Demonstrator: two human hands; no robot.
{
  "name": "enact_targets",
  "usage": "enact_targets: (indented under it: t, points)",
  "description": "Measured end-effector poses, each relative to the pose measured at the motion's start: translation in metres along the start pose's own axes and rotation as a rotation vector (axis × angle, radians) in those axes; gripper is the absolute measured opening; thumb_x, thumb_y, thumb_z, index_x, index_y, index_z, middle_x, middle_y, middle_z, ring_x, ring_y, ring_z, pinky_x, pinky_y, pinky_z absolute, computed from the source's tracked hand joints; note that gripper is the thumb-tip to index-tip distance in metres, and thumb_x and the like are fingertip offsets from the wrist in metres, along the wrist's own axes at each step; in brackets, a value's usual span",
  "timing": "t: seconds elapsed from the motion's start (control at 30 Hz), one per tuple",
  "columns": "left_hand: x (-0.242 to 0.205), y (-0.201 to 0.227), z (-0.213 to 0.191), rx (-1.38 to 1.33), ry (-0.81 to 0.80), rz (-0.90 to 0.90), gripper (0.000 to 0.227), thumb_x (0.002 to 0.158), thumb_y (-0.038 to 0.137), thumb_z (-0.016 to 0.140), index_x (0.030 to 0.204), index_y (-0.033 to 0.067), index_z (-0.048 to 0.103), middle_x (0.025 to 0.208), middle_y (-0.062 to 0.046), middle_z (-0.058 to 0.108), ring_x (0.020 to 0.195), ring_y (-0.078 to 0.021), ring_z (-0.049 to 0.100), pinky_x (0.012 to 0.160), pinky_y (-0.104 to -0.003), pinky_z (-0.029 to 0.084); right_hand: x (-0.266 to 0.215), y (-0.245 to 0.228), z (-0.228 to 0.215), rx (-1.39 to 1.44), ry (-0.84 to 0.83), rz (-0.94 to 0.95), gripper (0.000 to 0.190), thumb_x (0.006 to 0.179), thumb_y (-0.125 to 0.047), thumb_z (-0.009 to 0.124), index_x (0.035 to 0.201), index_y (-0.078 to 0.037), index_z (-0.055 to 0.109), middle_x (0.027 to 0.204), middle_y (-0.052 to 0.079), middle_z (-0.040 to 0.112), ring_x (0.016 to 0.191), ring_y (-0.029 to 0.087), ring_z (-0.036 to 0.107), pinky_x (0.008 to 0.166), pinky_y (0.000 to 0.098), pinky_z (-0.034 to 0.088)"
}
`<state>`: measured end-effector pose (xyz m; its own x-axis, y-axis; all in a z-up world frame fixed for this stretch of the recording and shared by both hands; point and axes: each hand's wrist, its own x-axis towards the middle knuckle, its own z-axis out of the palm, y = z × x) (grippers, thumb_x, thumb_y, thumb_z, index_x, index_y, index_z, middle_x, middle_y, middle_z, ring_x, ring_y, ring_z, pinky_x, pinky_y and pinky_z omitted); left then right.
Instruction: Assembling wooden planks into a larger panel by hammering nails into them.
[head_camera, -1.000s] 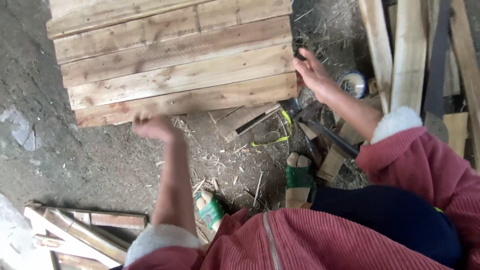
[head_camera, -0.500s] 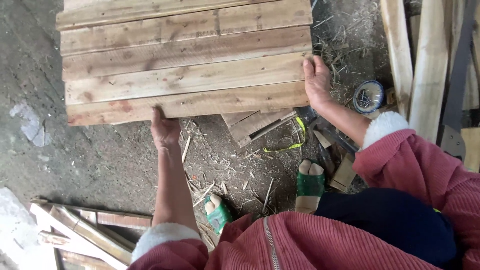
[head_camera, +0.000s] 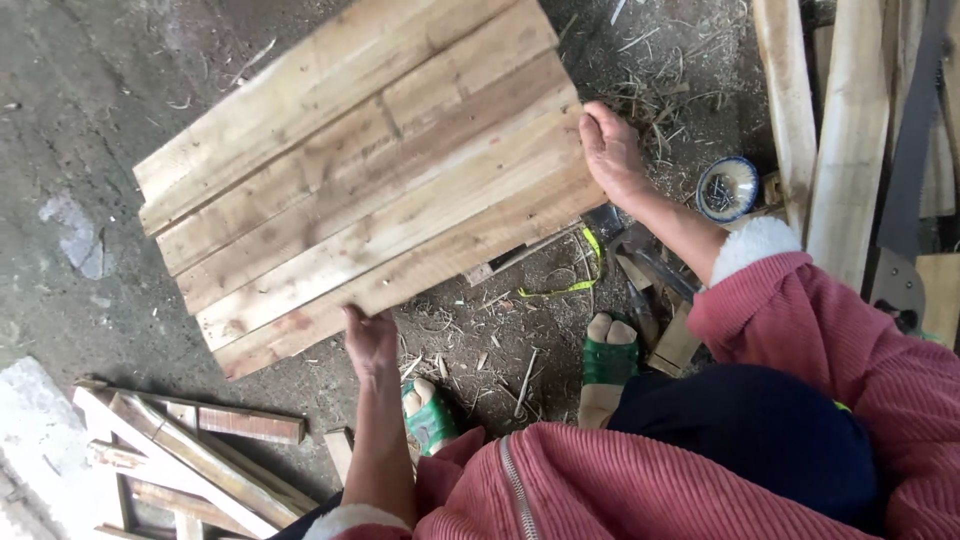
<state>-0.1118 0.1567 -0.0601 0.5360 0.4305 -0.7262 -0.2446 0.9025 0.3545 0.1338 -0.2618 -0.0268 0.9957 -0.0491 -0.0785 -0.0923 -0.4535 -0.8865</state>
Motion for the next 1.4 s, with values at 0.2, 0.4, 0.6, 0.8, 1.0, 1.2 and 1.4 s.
enact_targets:
  t: [0.2,0.4,0.6,0.8,1.0,1.2,1.4]
  points:
    - [-0.028,-0.001,0.032,-0.013,0.106,-0.006,0.025,0.095,0.015,0.069,0.115,0.0001,0.065,0.104,-0.011,0.072,0.102,-0.0215,0.071,0.097,-0.030,0.061,0.024,0.025,-0.015,0.353,-0.267,0.171,0.034,0.109,-0.030,0.046,0.078,-0.019,0.038,0.071,-0.008,0.030,0.062,0.008,0.028,0.056,0.0264,0.027]
    - [0.054,0.008,-0.050,0.412,0.072,-0.038,0.023,0.095,0.035,0.074,0.086,0.0146,0.070,0.068,0.006,0.062,0.077,-0.0121,0.069,0.085,-0.025,0.064,0.015,0.051,-0.010,0.129,-0.183,0.282,0.049,0.097,-0.061,0.063,0.108,-0.014,0.072,0.103,0.011,0.070,0.101,0.024,0.066,0.086,0.0427,0.049]
    - [0.006,0.009,-0.010,0.828,0.079,-0.102,0.041,0.101,0.047,0.065,0.101,0.0073,0.058,0.078,0.000,0.053,0.076,-0.0175,0.065,0.084,-0.039,0.067,-0.005,0.026,-0.035,0.119,-0.271,0.377,0.071,0.095,-0.077,0.059,0.114,-0.010,0.075,0.110,0.016,0.072,0.109,0.033,0.068,0.087,0.0448,0.055]
    - [-0.026,0.002,0.114,2.113,-0.211,-0.113,0.056,0.096,0.060,0.064,0.073,0.0110,0.078,0.059,-0.008,0.071,0.048,-0.0184,0.066,0.051,-0.029,0.052,-0.035,-0.005,-0.139,0.143,-0.016,0.274,0.042,0.112,-0.054,0.055,0.128,-0.017,0.066,0.115,0.017,0.070,0.100,0.026,0.071,0.085,0.0359,0.061]
    - [-0.044,-0.171,0.217,1.698,-0.958,0.734,0.013,0.089,0.025,0.084,0.101,0.0259,0.079,0.094,0.008,0.073,0.095,-0.0090,0.071,0.081,-0.023,0.058,-0.086,0.096,-0.187,-1.008,-0.092,0.077,0.028,0.108,-0.041,0.060,0.088,-0.024,0.069,0.083,0.005,0.071,0.082,0.031,0.073,0.074,0.0403,0.057]
    - [-0.054,-0.250,0.241,1.947,-1.165,1.266,0.045,0.085,0.011,0.079,0.129,0.0190,0.069,0.113,-0.001,0.063,0.103,-0.0234,0.063,0.089,-0.035,0.059,-0.102,0.113,-0.174,-1.134,-0.081,0.169,0.022,0.097,-0.033,0.070,0.115,-0.020,0.068,0.110,0.005,0.068,0.102,0.027,0.069,0.077,0.0447,0.059]
    - [-0.026,-0.274,0.213,2.168,-1.101,1.573,0.056,0.088,0.018,0.075,0.141,0.0218,0.056,0.123,0.000,0.045,0.112,-0.0209,0.049,0.094,-0.034,0.053,-0.104,0.116,-0.175,-1.034,-0.075,0.122,0.019,0.098,-0.028,0.072,0.108,-0.014,0.063,0.100,0.007,0.061,0.096,0.031,0.068,0.077,0.0465,0.058]
